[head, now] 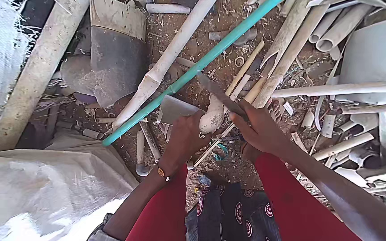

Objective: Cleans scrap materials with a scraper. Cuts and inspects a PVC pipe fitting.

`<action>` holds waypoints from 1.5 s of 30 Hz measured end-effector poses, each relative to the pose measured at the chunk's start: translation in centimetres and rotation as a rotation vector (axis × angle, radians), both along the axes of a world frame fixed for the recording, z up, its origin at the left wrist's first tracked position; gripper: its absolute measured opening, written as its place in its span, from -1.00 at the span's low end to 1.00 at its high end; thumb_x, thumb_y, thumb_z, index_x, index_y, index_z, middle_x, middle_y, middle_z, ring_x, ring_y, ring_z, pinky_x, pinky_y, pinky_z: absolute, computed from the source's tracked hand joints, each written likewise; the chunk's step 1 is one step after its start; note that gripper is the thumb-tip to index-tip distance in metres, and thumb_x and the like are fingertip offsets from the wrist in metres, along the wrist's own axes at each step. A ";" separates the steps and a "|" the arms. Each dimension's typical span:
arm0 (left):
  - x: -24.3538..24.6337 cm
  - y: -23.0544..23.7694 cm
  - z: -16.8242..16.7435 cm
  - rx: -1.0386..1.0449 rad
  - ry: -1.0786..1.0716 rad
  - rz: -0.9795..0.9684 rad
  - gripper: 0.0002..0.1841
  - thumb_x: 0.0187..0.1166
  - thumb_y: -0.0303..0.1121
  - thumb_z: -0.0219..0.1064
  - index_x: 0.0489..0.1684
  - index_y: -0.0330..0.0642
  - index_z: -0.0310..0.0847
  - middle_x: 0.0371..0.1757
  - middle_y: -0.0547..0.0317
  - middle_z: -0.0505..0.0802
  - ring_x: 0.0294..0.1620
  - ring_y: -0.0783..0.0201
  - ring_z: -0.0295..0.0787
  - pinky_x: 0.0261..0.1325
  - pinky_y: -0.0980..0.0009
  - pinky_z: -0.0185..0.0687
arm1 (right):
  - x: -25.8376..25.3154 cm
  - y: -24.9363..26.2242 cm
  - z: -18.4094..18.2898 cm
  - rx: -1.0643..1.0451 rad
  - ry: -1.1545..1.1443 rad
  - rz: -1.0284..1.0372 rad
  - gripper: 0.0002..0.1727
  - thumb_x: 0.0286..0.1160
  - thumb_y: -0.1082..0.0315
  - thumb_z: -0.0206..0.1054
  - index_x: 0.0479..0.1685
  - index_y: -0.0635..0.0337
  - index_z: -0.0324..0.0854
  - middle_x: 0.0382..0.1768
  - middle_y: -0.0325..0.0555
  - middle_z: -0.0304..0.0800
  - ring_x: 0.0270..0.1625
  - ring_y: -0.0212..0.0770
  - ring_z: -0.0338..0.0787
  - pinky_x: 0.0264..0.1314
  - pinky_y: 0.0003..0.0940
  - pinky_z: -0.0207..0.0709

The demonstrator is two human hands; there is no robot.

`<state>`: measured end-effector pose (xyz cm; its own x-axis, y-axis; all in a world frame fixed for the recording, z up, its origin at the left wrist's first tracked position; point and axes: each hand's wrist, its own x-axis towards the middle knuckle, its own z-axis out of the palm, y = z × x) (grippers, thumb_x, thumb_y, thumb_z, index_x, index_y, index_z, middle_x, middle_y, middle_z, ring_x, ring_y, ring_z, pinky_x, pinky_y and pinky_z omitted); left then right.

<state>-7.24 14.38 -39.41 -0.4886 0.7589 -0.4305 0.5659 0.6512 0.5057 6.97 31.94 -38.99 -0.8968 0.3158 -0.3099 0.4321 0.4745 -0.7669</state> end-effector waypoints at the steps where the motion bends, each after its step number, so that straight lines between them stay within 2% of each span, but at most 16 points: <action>1: 0.0 0.0 0.0 -0.006 -0.003 -0.008 -0.61 0.21 -0.15 0.57 -0.10 -0.21 0.75 -0.43 -0.04 0.83 -0.35 -0.10 0.84 -0.31 -0.16 0.66 | -0.6 -0.1 0.4 -0.002 -0.027 0.038 -0.57 0.71 -0.13 0.09 -0.17 0.07 0.51 -0.77 -0.42 0.28 -0.74 -0.43 0.40 -0.70 -0.43 0.28; 4: 0.0 0.4 0.4 -0.038 -0.018 -0.018 -0.62 0.19 -0.18 0.59 -0.15 -0.24 0.75 -0.40 -0.09 0.83 -0.32 -0.16 0.84 -0.28 -0.21 0.64 | -2.1 -0.5 1.6 0.147 -0.202 0.171 -0.29 0.38 -0.48 0.28 -0.14 0.07 0.48 -0.73 -0.29 0.39 -0.61 -0.16 0.59 -0.57 -0.16 0.40; 7: 0.0 0.9 1.2 -0.097 -0.018 -0.060 -0.57 0.12 -0.21 0.68 -0.13 -0.27 0.74 -0.38 -0.13 0.84 -0.28 -0.20 0.85 -0.25 -0.22 0.65 | -2.9 -0.7 2.5 0.316 -0.301 0.221 -0.15 0.14 -0.61 0.35 -0.10 0.07 0.48 -0.73 -0.25 0.43 -0.57 -0.07 0.65 -0.54 -0.12 0.41; 12: 0.5 1.3 1.7 -0.193 -0.011 -0.127 -0.51 0.16 -0.17 0.69 -0.02 -0.28 0.75 -0.28 -0.16 0.86 -0.21 -0.22 0.85 -0.18 -0.21 0.64 | -1.9 -2.0 3.4 0.429 -0.334 0.283 -0.18 0.40 -0.52 0.23 0.00 0.18 0.49 -0.73 -0.17 0.48 -0.56 0.02 0.72 -0.52 -0.10 0.49; 14: 0.7 1.5 1.9 -0.215 -0.019 -0.129 -0.52 0.16 -0.18 0.70 -0.03 -0.28 0.76 -0.25 -0.16 0.86 -0.17 -0.23 0.84 -0.14 -0.22 0.63 | -1.1 -2.7 3.0 0.515 -0.236 0.268 -0.22 0.47 -0.45 0.19 -0.04 0.23 0.51 -0.76 -0.16 0.45 -0.65 0.02 0.70 -0.63 -0.15 0.45; 19: 0.8 1.8 2.2 -0.195 0.012 -0.121 -0.59 0.10 -0.20 0.69 -0.23 -0.30 0.74 -0.35 -0.13 0.83 -0.25 -0.21 0.83 -0.26 -0.17 0.63 | -0.5 -3.5 2.6 0.634 -0.150 0.238 -0.31 0.51 -0.34 0.23 -0.11 0.25 0.56 -0.72 -0.05 0.49 -0.71 0.04 0.66 -0.73 -0.19 0.41; 22: 0.7 2.3 2.4 -0.255 -0.013 -0.108 -0.57 0.18 -0.16 0.66 -0.15 -0.30 0.75 -0.31 -0.17 0.84 -0.18 -0.24 0.82 -0.18 -0.20 0.61 | -0.2 -4.0 2.5 0.681 -0.088 0.230 -0.41 0.62 -0.22 0.22 -0.16 0.25 0.58 -0.75 -0.05 0.48 -0.74 0.03 0.65 -0.76 -0.20 0.41; 24: 0.5 2.6 2.3 -0.263 -0.012 -0.079 -0.59 0.21 -0.15 0.63 -0.10 -0.21 0.73 -0.31 -0.11 0.83 -0.19 -0.18 0.82 -0.20 -0.16 0.61 | -0.1 -4.3 2.1 0.688 -0.038 0.211 -0.47 0.70 -0.14 0.16 -0.21 0.24 0.58 -0.79 -0.08 0.45 -0.78 0.00 0.62 -0.78 -0.23 0.39; 26: 0.5 2.4 2.0 -0.222 -0.001 -0.056 -0.61 0.20 -0.17 0.63 -0.10 -0.19 0.74 -0.34 -0.09 0.84 -0.24 -0.17 0.83 -0.26 -0.16 0.61 | -0.2 -4.2 2.0 0.580 -0.067 0.182 -0.45 0.74 -0.17 0.09 -0.22 0.21 0.54 -0.81 -0.12 0.43 -0.76 0.00 0.64 -0.75 -0.20 0.41; 28: 0.6 2.1 1.8 -0.202 0.016 -0.065 -0.60 0.22 -0.14 0.60 -0.10 -0.22 0.76 -0.35 -0.13 0.83 -0.24 -0.20 0.82 -0.26 -0.19 0.59 | -0.2 -3.8 2.0 0.323 -0.163 0.105 -0.40 0.71 -0.26 0.10 -0.14 0.21 0.52 -0.77 -0.14 0.45 -0.65 0.00 0.68 -0.63 -0.13 0.47; 31: 0.9 1.9 1.6 -0.180 0.045 -0.101 -0.61 0.20 -0.12 0.62 -0.19 -0.22 0.75 -0.43 -0.09 0.81 -0.32 -0.18 0.82 -0.30 -0.17 0.58 | -0.3 -2.5 2.0 -0.023 -0.211 -0.084 -0.34 0.53 -0.38 0.24 -0.02 0.13 0.46 -0.71 -0.28 0.41 -0.66 -0.23 0.56 -0.60 -0.24 0.45; 33: 0.9 1.8 1.4 -0.158 0.059 -0.114 -0.64 0.17 -0.15 0.61 -0.24 -0.21 0.72 -0.47 -0.06 0.79 -0.36 -0.16 0.81 -0.35 -0.14 0.57 | -0.8 -1.2 2.3 -0.290 -0.243 -0.144 -0.50 0.70 -0.26 0.15 -0.04 0.04 0.42 -0.69 -0.33 0.40 -0.72 -0.41 0.49 -0.66 -0.46 0.42; 35: 0.8 1.7 1.4 -0.166 0.060 -0.118 -0.63 0.19 -0.12 0.62 -0.23 -0.20 0.72 -0.46 -0.04 0.79 -0.35 -0.15 0.82 -0.35 -0.13 0.58 | -1.3 -0.8 2.3 -0.521 -0.311 -0.172 -0.59 0.88 -0.09 -0.09 -0.09 0.06 0.38 -0.72 -0.25 0.37 -0.80 -0.40 0.44 -0.74 -0.50 0.41; 37: 0.7 1.6 1.2 -0.150 0.073 -0.115 -0.63 0.16 -0.14 0.62 -0.23 -0.20 0.73 -0.47 -0.05 0.79 -0.37 -0.13 0.82 -0.38 -0.12 0.58 | -1.6 -1.4 2.5 -0.516 -0.358 -0.177 -0.61 0.92 -0.02 -0.17 -0.08 0.08 0.36 -0.70 -0.23 0.34 -0.79 -0.38 0.43 -0.72 -0.48 0.43; 40: 0.8 1.4 1.3 -0.138 0.069 -0.103 -0.64 0.12 -0.18 0.63 -0.24 -0.22 0.74 -0.47 -0.06 0.80 -0.38 -0.14 0.82 -0.37 -0.13 0.58 | -1.6 -2.0 3.0 -0.339 -0.374 -0.101 -0.66 0.92 0.01 -0.13 -0.04 0.07 0.35 -0.68 -0.27 0.32 -0.72 -0.37 0.48 -0.61 -0.44 0.45; 45: 0.3 1.7 1.4 -0.127 0.037 -0.040 -0.67 0.15 -0.16 0.61 -0.33 -0.20 0.70 -0.52 0.00 0.75 -0.41 -0.09 0.78 -0.40 -0.09 0.54 | -1.4 -3.0 3.2 -0.273 -0.294 -0.029 -0.66 0.91 0.04 -0.10 -0.03 0.10 0.39 -0.69 -0.32 0.28 -0.70 -0.41 0.45 -0.59 -0.46 0.41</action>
